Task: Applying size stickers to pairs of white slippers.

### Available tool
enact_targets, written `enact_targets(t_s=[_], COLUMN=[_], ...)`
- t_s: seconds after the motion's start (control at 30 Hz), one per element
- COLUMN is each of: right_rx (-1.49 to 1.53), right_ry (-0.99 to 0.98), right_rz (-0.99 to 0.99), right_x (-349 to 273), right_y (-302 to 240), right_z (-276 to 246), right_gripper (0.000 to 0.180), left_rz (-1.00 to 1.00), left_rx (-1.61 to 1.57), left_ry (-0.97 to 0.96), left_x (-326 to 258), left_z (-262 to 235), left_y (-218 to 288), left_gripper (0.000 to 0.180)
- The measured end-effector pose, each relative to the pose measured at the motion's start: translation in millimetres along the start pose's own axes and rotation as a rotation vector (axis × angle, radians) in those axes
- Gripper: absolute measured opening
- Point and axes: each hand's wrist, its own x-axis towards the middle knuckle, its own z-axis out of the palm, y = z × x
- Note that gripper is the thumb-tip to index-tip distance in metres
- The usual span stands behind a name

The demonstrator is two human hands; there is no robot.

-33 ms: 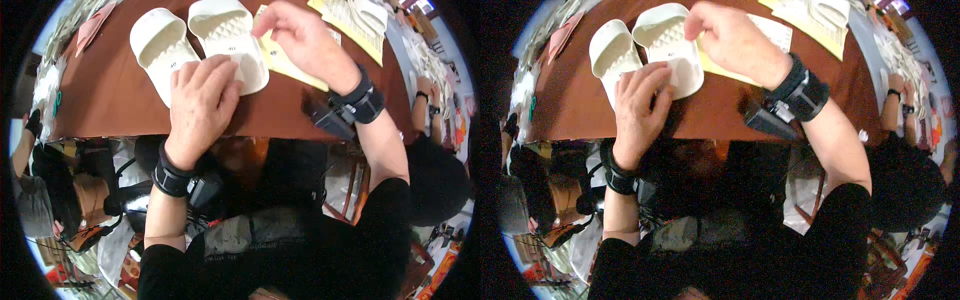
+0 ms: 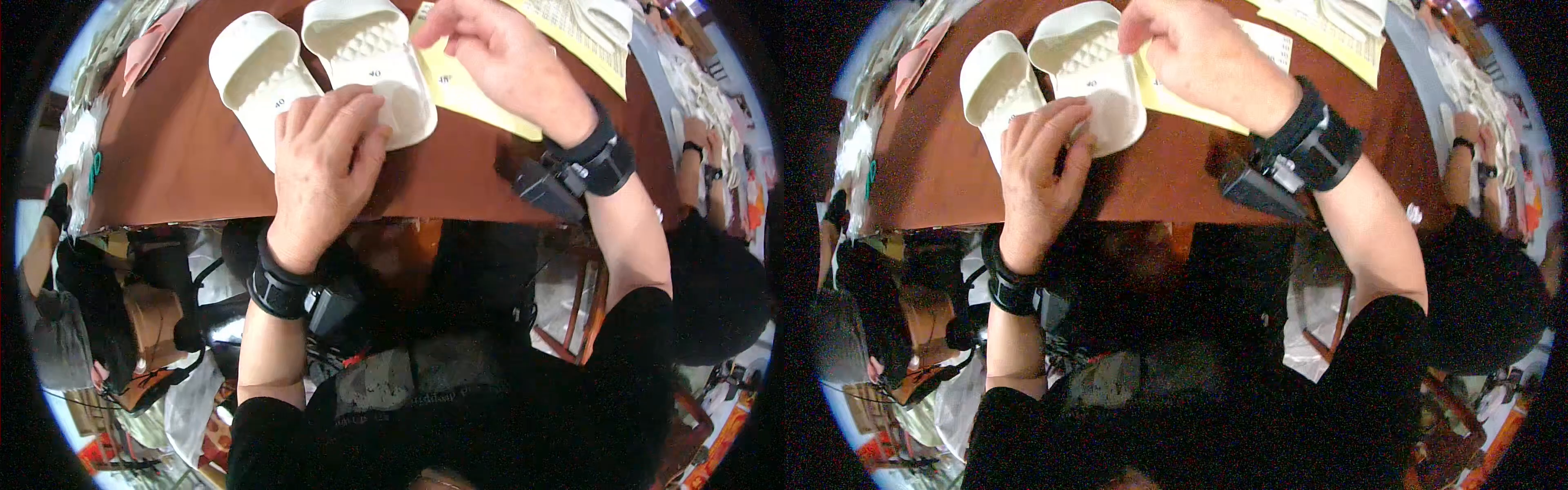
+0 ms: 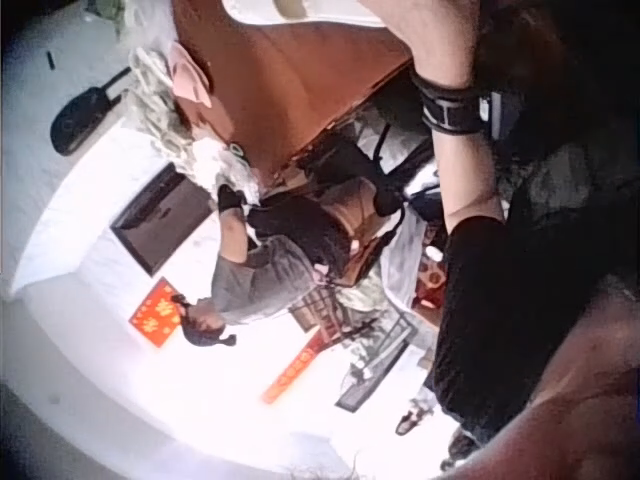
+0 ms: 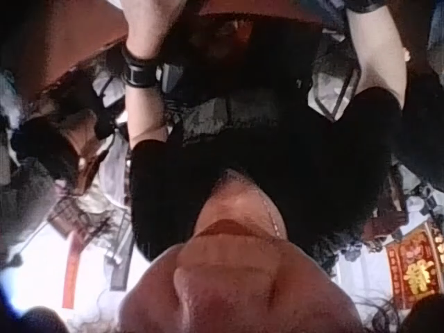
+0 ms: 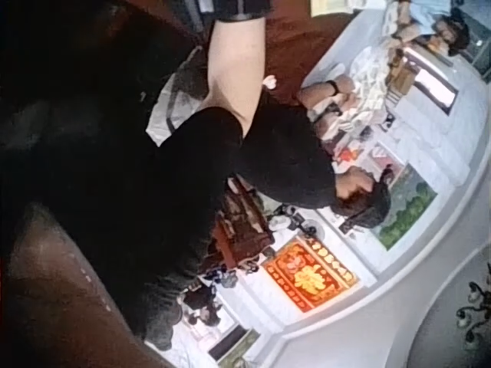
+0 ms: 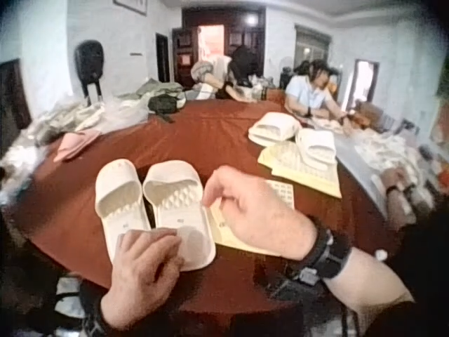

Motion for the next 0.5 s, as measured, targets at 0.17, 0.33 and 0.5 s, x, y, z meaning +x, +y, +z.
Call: enact_targets(t_s=[0.17,0.33,0.5], right_rx=[0.048,-0.022,0.167], right_ry=[0.105,0.315,0.490], right_rz=[0.102,0.150,0.096], right_x=[-21,-41,-55], right_y=[-8,16,28], right_z=[-37,-74,-98], right_gripper=[0.022,0.023,0.021], left_rz=[-0.185,-0.345,-0.159], left_rx=[-0.428,-0.328,-0.127], left_ry=[0.082,0.244,-0.013], left_x=[-8,-44,-88], left_z=[-12,-35,-46], left_y=[5,24,31], left_gripper=[0.016,0.016,0.018])
